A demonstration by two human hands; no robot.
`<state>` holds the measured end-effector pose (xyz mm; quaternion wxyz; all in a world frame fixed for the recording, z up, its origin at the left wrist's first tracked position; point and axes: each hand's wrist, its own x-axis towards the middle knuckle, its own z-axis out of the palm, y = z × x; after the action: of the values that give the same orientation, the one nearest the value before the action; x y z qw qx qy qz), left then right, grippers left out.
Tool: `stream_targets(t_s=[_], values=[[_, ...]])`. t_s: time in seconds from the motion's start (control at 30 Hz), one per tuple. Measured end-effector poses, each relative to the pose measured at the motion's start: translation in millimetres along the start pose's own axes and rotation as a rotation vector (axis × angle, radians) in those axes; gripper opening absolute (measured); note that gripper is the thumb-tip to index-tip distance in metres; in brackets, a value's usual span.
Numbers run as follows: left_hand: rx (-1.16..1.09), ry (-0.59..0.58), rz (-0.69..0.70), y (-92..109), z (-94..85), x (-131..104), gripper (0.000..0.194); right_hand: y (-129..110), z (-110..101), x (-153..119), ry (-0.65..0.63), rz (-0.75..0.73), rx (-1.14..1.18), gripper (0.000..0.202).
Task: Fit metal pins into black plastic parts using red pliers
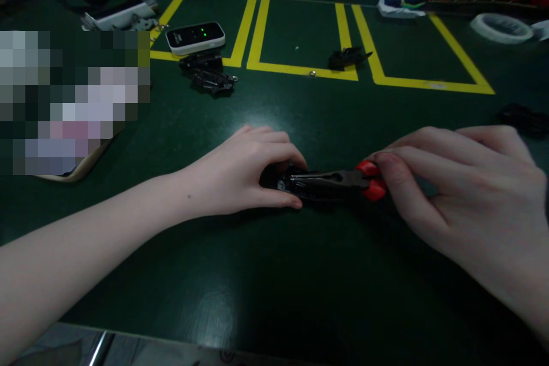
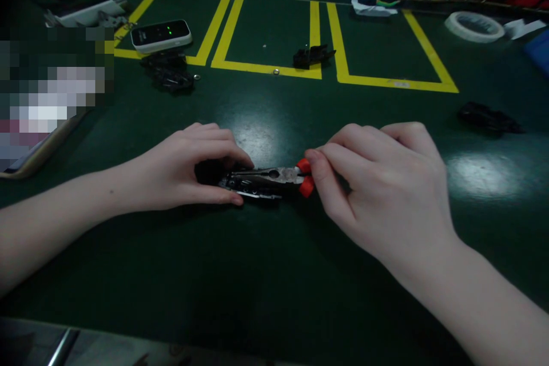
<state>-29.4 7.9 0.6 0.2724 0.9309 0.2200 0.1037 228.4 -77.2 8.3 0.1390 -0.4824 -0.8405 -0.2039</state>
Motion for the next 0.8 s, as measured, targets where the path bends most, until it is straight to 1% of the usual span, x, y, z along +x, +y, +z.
stream_targets(t_s=[0.2,0.3,0.43,0.57,0.67,0.8], values=[[-0.005,-0.005,-0.007,2,-0.5,-1,0.034,-1,2,-1,0.01,0.002,0.001,0.027],[-0.008,-0.005,-0.007,1,-0.8,-1,0.034,-3,3,-1,-0.008,0.036,0.027,0.026],[-0.032,-0.05,-0.002,-2,-3.8,-1,0.037,-4,3,-1,-0.04,0.087,0.083,0.025],[-0.13,-0.065,0.009,-6,-10.6,-4,0.039,-2,3,0,-0.061,0.123,0.122,0.026],[-0.21,-0.104,0.006,-9,-14.8,-5,0.039,-1,3,0,-0.061,0.13,0.129,0.026],[-0.267,-0.093,-0.037,-10,-14.2,-5,0.039,-2,3,-1,-0.096,0.178,0.132,0.031]])
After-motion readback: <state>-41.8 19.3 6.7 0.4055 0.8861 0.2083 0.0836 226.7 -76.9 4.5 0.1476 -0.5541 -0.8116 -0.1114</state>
